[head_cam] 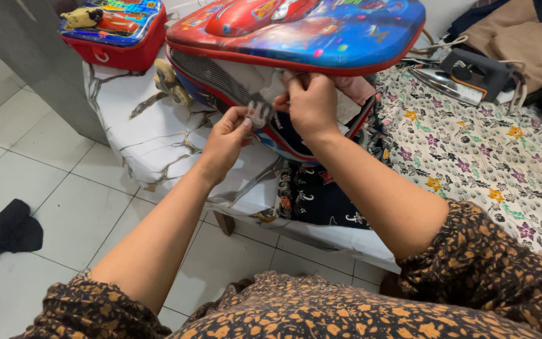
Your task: The person folds several small clothing items, including a pink top, grey shorts, and pink shorts, then places them into a red and blue backpack. The person closes the backpack and zips it shut.
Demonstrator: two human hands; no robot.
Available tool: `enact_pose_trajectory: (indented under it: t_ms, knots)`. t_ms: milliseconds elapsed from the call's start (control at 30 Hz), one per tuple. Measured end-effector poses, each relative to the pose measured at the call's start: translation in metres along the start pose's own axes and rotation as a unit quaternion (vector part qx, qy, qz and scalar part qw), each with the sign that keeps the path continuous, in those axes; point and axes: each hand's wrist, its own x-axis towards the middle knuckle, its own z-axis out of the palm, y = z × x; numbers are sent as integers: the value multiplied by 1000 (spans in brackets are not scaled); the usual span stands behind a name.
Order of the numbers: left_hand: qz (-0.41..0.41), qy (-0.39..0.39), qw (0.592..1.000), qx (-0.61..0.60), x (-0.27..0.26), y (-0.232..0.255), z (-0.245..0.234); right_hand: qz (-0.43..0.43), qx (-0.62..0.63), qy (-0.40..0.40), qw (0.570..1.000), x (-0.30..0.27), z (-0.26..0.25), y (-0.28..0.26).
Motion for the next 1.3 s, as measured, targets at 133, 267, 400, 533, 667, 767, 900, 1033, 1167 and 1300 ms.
enact_pose_trajectory:
  t_ms: [133, 267, 400, 533, 667, 767, 900, 1033, 1167, 1300]
  knots:
    - [-30, -31, 999, -26, -3, 14, -6, -9, -18, -8, 1000, 7, 3, -2]
    - [-30, -46, 998, -27, 0, 23, -5, 28, -19, -24, 999, 4, 5, -1]
    - [-18, -53, 998, -34, 3, 22, -3, 24, -38, -22, 999, -4, 5, 1]
    - [-49, -8, 992, -115, 9, 20, 4, -23, -152, -32, 988, -6, -3, -2]
    - [-77, 69, 979, -175, 17, 20, 22, -22, -180, 3, 983, -12, -4, -5]
    - [-100, 149, 965, -194, 18, 16, 37, -31, -174, 36, 984, -25, -1, -8]
    - [-127, 185, 928, -299, 18, 12, 45, -54, -207, 46, 976, -31, 3, -16]
    - [-110, 223, 915, -319, 23, 13, 50, -120, -255, 11, 960, -29, 2, -22]
    - [-107, 236, 919, -297, 24, 17, 57, -156, -256, -17, 954, -26, -6, -24]
    - [-111, 257, 922, -269, 24, 24, 68, -171, -262, -19, 949, -29, -10, -21]
